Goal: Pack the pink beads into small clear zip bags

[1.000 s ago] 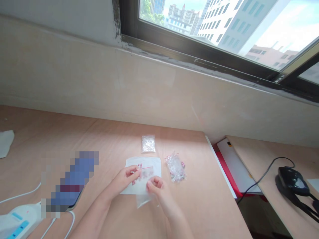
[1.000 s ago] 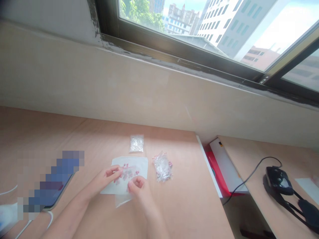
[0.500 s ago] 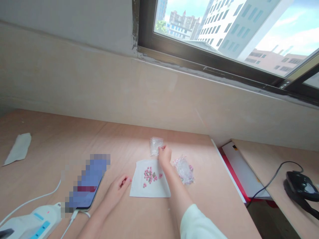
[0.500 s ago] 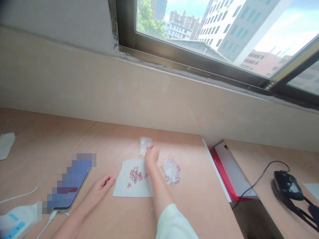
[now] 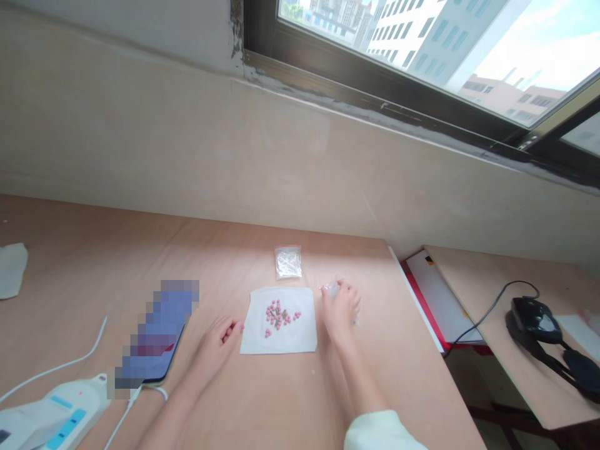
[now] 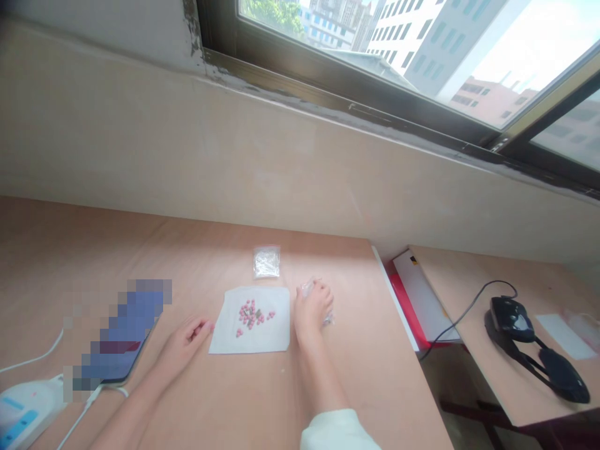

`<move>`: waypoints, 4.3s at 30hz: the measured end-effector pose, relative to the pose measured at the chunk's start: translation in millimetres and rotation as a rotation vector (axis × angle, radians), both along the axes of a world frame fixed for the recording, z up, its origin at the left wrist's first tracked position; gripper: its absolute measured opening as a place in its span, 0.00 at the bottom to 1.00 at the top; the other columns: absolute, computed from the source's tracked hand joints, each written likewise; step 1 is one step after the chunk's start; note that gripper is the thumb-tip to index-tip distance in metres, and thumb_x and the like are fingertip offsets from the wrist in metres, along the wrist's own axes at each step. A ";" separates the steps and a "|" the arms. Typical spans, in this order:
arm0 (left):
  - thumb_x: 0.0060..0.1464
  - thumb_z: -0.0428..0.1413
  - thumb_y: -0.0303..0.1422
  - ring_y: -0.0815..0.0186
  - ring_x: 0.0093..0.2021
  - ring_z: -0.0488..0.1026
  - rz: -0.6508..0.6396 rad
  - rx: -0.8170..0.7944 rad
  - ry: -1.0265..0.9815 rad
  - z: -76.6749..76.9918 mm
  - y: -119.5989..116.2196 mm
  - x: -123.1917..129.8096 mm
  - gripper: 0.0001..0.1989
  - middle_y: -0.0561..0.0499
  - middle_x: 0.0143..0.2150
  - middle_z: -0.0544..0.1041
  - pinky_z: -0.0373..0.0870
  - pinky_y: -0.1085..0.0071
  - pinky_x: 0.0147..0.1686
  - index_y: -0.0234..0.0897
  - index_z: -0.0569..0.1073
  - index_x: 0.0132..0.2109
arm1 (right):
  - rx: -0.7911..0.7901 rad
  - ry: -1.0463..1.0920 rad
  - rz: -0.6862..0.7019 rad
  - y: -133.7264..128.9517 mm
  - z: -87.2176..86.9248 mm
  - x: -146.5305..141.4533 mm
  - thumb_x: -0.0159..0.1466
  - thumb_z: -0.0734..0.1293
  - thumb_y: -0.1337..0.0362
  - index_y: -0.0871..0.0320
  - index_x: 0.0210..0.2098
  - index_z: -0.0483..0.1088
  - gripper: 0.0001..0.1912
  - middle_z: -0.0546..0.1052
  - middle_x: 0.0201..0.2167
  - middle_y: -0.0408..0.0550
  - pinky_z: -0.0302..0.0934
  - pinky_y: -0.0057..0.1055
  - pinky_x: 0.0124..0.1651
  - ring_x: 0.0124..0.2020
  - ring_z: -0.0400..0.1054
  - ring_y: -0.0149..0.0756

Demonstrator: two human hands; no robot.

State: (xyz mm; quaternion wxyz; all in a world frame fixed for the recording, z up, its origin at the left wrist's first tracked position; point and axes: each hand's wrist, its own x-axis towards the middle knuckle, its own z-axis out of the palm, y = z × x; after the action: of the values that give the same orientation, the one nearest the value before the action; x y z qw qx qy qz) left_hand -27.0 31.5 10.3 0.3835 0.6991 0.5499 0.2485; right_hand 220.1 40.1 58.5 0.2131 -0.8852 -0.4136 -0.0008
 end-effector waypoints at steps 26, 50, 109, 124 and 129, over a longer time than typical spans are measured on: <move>0.50 0.49 0.35 0.70 0.28 0.65 -0.330 -0.308 -0.349 108.8 -1.5 29.9 0.10 0.53 0.28 0.70 0.62 0.74 0.29 0.35 0.72 0.33 | 0.190 0.597 0.770 -41.5 55.2 -53.5 0.56 0.59 0.67 0.56 0.28 0.67 0.06 0.72 0.29 0.44 0.53 0.31 0.40 0.36 0.60 0.35; 0.49 0.49 0.37 0.73 0.22 0.65 -0.345 -0.561 -0.445 91.7 16.5 30.4 0.11 0.55 0.23 0.67 0.63 0.75 0.23 0.34 0.66 0.26 | -0.111 1.068 0.786 -20.3 48.3 -64.7 0.56 0.57 0.63 0.60 0.19 0.61 0.11 0.63 0.18 0.41 0.51 0.25 0.29 0.24 0.56 0.28; 0.49 0.46 0.46 0.75 0.16 0.58 0.076 -0.527 -0.388 17.3 -0.8 -14.9 0.19 0.59 0.15 0.61 0.56 0.79 0.16 0.34 0.62 0.24 | -0.135 1.367 0.463 -40.2 -22.2 -79.2 0.54 0.59 0.54 0.57 0.26 0.56 0.12 0.67 0.17 0.39 0.48 0.20 0.09 0.10 0.56 0.23; 0.47 0.49 0.43 0.76 0.16 0.59 0.114 -0.451 -0.383 38.9 4.6 -7.9 0.15 0.60 0.18 0.61 0.57 0.80 0.14 0.35 0.63 0.26 | -0.106 1.503 0.470 -38.2 -35.5 -69.8 0.52 0.62 0.58 0.59 0.23 0.59 0.11 0.68 0.14 0.38 0.49 0.19 0.09 0.08 0.55 0.21; 0.48 0.49 0.43 0.77 0.15 0.57 0.079 -0.383 -0.340 50.7 8.3 1.1 0.14 0.60 0.17 0.58 0.55 0.82 0.14 0.35 0.63 0.26 | -0.094 1.577 0.464 -36.3 -33.7 -67.3 0.50 0.64 0.56 0.60 0.22 0.59 0.13 0.69 0.14 0.39 0.52 0.20 0.11 0.09 0.57 0.23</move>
State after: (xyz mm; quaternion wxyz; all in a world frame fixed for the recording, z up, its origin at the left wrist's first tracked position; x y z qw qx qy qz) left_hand -25.9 39.8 61.0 0.5858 0.5399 0.5414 0.2688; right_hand 152.8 3.8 24.8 0.3983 -0.5261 -0.3144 0.6825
